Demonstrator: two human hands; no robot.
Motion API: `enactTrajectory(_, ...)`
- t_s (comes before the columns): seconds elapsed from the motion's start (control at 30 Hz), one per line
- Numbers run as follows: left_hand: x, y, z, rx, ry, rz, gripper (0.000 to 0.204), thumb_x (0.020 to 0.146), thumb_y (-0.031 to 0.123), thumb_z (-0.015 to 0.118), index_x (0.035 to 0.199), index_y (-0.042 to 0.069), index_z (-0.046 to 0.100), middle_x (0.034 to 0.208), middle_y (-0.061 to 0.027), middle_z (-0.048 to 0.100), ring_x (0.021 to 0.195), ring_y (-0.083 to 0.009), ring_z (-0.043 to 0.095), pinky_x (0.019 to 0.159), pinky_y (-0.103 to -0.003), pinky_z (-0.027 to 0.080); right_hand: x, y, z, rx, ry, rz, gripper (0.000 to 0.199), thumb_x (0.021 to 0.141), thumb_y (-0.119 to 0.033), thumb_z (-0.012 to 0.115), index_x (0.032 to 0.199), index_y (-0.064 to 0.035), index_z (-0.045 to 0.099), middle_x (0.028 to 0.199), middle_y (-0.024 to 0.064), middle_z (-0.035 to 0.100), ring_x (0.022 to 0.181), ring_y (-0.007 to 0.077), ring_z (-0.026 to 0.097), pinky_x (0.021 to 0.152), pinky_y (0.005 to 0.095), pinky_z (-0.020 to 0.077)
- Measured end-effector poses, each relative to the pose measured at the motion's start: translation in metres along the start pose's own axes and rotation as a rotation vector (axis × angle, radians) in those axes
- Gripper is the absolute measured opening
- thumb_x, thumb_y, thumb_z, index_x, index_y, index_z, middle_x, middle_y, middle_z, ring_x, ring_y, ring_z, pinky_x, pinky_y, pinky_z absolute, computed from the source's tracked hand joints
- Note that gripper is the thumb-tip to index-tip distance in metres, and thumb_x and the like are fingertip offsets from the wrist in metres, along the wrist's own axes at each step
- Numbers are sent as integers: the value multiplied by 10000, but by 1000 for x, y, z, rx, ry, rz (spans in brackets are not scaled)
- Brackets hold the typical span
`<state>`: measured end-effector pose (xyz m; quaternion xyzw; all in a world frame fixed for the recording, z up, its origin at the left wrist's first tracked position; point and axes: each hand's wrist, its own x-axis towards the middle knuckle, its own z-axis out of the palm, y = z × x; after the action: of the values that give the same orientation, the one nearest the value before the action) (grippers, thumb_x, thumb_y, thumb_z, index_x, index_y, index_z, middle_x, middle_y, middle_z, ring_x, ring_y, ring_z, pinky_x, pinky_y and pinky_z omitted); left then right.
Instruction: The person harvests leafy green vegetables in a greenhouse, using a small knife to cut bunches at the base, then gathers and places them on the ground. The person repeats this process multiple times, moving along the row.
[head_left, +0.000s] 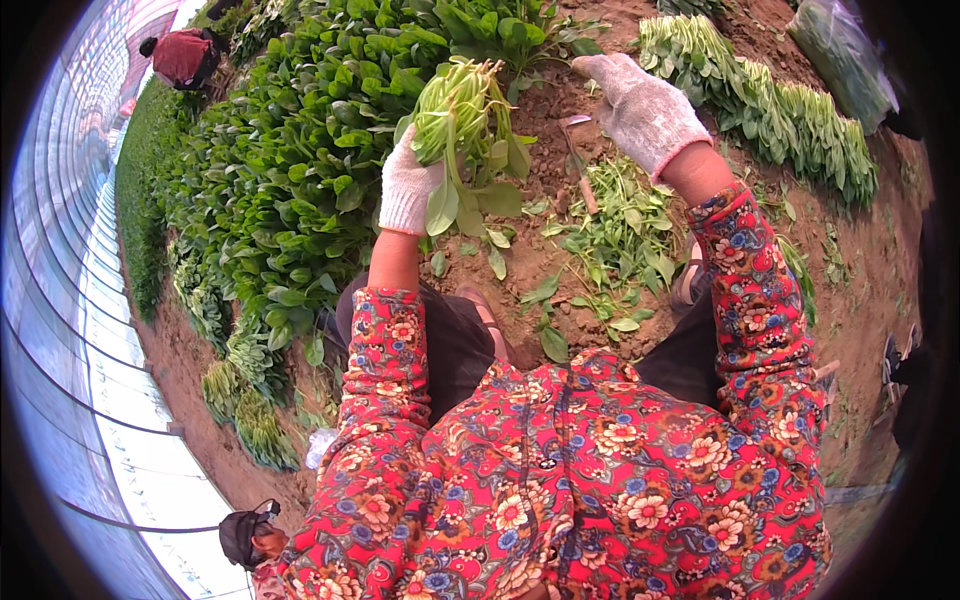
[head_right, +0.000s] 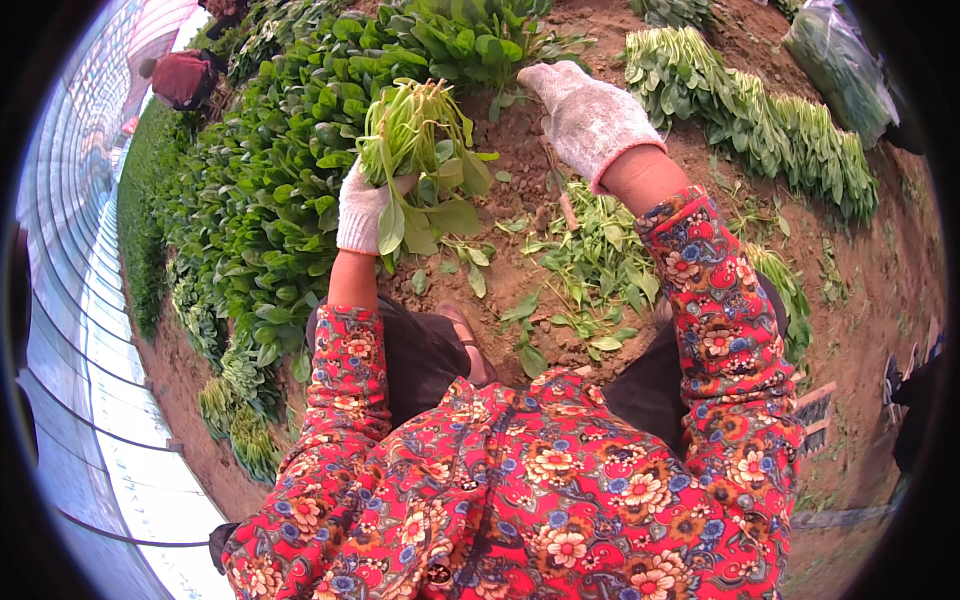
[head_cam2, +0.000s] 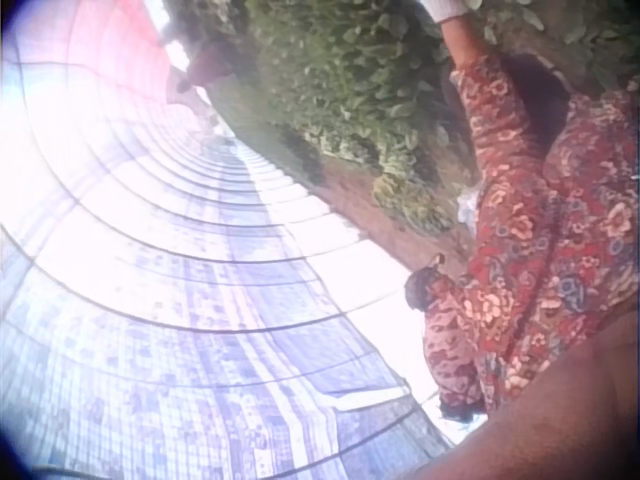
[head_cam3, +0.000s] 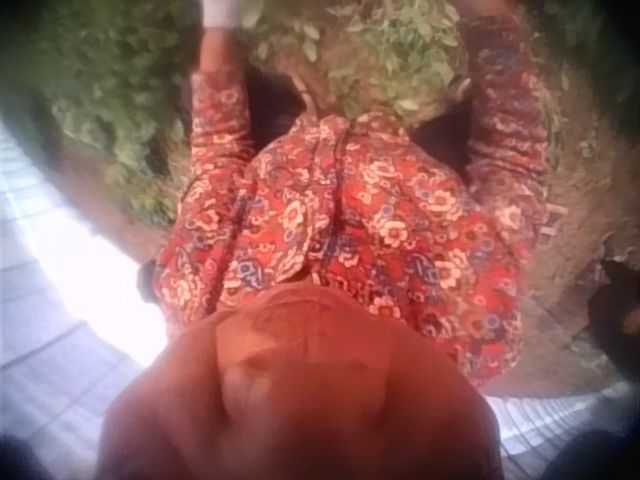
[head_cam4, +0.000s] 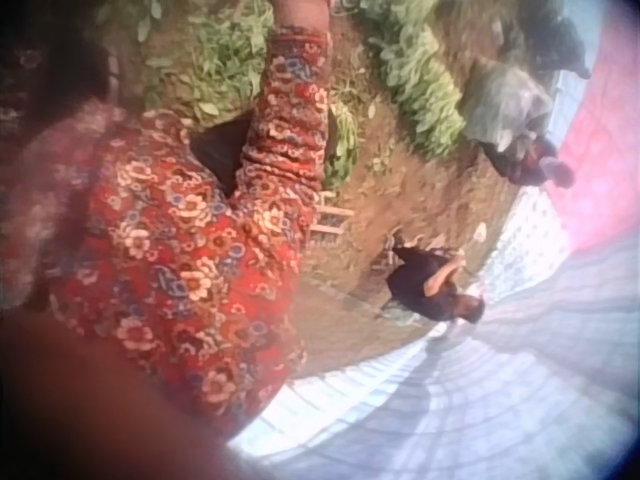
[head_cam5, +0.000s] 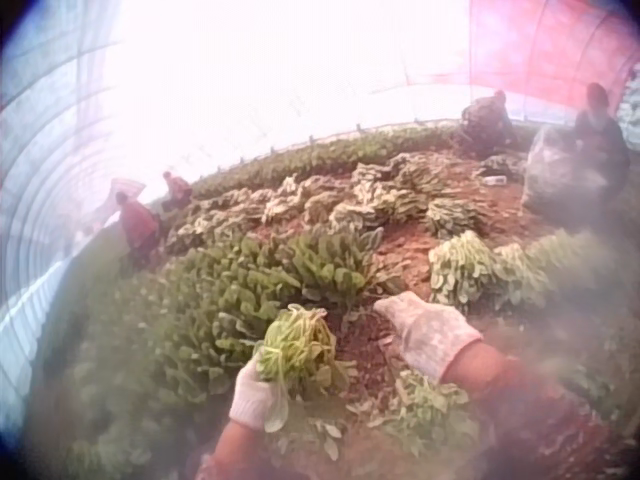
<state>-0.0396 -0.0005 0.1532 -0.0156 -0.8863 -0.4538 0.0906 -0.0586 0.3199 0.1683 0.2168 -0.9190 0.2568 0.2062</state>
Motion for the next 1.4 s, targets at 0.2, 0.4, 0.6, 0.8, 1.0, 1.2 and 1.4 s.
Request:
enactTrajectory(0.2,-14,8,-7,-337,-246,-90,474,819,117,799,1253,14,638,1110,-79,720,981,-178,688,841,-332,561,7,-3,-8,16,20,-10,240,908,-165,645,1115,-50,603,1008,173,658,949,373,656,830,440,530)
enactTrajectory(0.4,-24,9,-5,-609,-320,-215,468,829,119,787,1260,20,634,1116,-80,716,983,-183,690,841,-333,564,7,-12,-11,279,54,69,223,900,-208,667,1079,-77,641,1021,159,673,979,348,664,850,427,541)
enactTrajectory(0.6,-25,2,-2,-738,-338,-282,461,839,122,776,1267,26,630,1122,-80,713,986,-189,692,842,-335,566,9,-32,0,480,290,-102,294,866,-221,727,1120,-83,673,1142,132,650,1006,311,670,870,394,544)
enactTrajectory(0.8,-26,-1,4,-823,-368,-325,455,850,124,764,1274,32,626,1128,-81,710,988,-194,693,843,-336,569,8,-37,16,514,54,-4,298,874,-310,715,1051,-72,690,1075,127,654,995,321,659,867,418,531)
enactTrajectory(1.0,-32,-4,2,-813,-330,-386,450,860,127,753,1281,37,622,1134,-82,707,991,-199,695,843,-338,572,9,-34,18,475,73,-48,284,909,-302,679,1041,-51,698,1020,137,680,954,293,675,858,384,527)
enactTrajectory(1.2,-38,-3,-5,-645,-386,-322,395,942,158,667,1315,45,596,1163,-84,693,1015,-203,689,843,-334,569,13,-26,7,1082,-211,139,315,1004,-257,609,1205,-25,679,1014,30,695,1004,124,640,885,321,523)
enactTrajectory(1.4,-26,-24,-8,-545,-371,-212,451,987,257,635,1369,34,543,1219,-121,678,1072,-234,675,902,-358,557,8,-17,-46,1096,-136,59,282,1014,-201,505,1092,12,672,1156,80,676,982,158,621,944,309,486)
